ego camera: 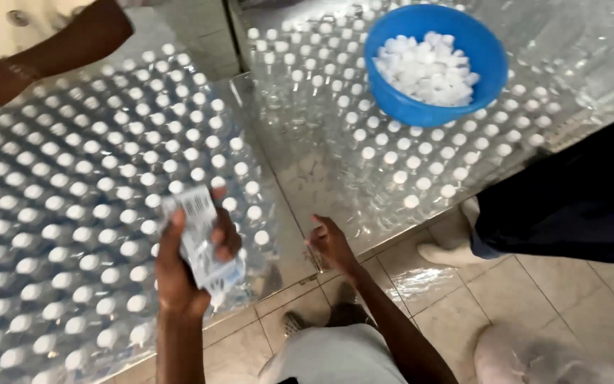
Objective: Applying small adhesive labels to the caps of water bottles on a production line.
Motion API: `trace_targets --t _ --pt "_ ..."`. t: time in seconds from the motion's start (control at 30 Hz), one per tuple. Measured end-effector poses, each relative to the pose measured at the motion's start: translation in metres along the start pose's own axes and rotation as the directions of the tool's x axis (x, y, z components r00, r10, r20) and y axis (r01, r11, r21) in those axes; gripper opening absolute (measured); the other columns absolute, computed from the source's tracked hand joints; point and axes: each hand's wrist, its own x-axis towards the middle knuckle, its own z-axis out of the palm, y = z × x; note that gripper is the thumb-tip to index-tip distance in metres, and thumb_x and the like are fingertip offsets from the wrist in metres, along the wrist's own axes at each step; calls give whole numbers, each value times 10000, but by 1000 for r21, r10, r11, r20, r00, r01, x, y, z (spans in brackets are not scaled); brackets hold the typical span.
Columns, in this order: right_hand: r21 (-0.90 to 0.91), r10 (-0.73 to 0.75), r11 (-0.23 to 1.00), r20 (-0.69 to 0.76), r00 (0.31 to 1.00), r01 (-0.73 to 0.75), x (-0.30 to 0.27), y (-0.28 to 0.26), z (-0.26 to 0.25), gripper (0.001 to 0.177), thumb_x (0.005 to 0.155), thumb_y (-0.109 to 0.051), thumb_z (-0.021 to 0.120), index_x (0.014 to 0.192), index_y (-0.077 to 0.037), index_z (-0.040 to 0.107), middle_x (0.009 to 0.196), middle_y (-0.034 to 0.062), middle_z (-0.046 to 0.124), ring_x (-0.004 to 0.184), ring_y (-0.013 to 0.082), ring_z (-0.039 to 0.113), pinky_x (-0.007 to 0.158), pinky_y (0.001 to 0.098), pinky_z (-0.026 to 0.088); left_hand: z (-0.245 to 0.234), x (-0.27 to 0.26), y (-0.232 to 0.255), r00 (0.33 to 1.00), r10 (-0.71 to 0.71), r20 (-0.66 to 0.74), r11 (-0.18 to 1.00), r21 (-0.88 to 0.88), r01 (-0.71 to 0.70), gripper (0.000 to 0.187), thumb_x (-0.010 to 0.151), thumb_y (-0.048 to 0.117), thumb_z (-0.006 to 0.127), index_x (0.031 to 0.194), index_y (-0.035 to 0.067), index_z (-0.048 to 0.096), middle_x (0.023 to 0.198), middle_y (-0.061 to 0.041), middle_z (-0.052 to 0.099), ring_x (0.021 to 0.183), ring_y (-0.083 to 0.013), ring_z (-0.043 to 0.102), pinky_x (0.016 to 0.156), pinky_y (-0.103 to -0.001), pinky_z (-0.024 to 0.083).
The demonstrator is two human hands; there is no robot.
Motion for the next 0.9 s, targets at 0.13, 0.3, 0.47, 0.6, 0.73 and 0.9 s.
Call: trace_targets --t 0.13,0.3,0.47,0.6,0.73,0.9 --pt "-413 -154 911 -318 935 10 33 -51 -94 502 1074 -183 696 1546 -73 566 1164 112 733 745 180 690 699 352 597 -65 -37 -109 919 -378 -111 926 -55 374 737 997 479 697 1491 -60 614 774 -29 645 557 -130 594 501 -259 485" --pt "-623 6 743 -358 934 -243 106 -82 -148 629 1114 -366 628 1614 -33 441 1296 255 585 949 470 716 729 571 607 -78 -69 -179 826 -500 -260 865 -210 457 653 1010 456 669 1442 -34 665 771 -50 632 550 -149 575 526 -275 481" --pt "-867 -17 467 -209 978 -177 135 -42 -147 494 1070 -378 714 1393 -42 549 1128 232 652 792 501 736 576 547 583 -77 -83 -192 843 -376 -385 926 -203 320 655 1067 484 572 1492 -11 632 776 -28 636 565 -136 599 556 -345 574" --pt "-787 88 612 -33 996 -80 106 -71 -137 335 1085 -327 665 1283 -70 583 1032 138 735 893 410 748 720 543 563 -66 -83 -213 850 -326 -413 914 -367 172 618 1076 454 585 1440 -45 622 741 -32 570 571 -130 539 544 -284 477" --pt "-613 104 790 128 986 -4 59 -97 -130 302 1050 -331 732 1220 -104 626 952 94 733 770 277 693 675 448 513 -57 -73 -247 847 -347 -403 896 -409 173 605 1081 435 583 1440 -51 625 782 -45 622 607 -149 608 564 -281 539" --pt "-488 135 873 283 950 22 32 -101 -132 384 1019 -378 758 1305 -131 690 992 98 751 883 285 738 782 429 589 -30 -52 -288 858 -471 -204 754 -598 271 689 1073 480 602 1549 -14 538 851 -72 583 726 -221 644 675 -358 571"
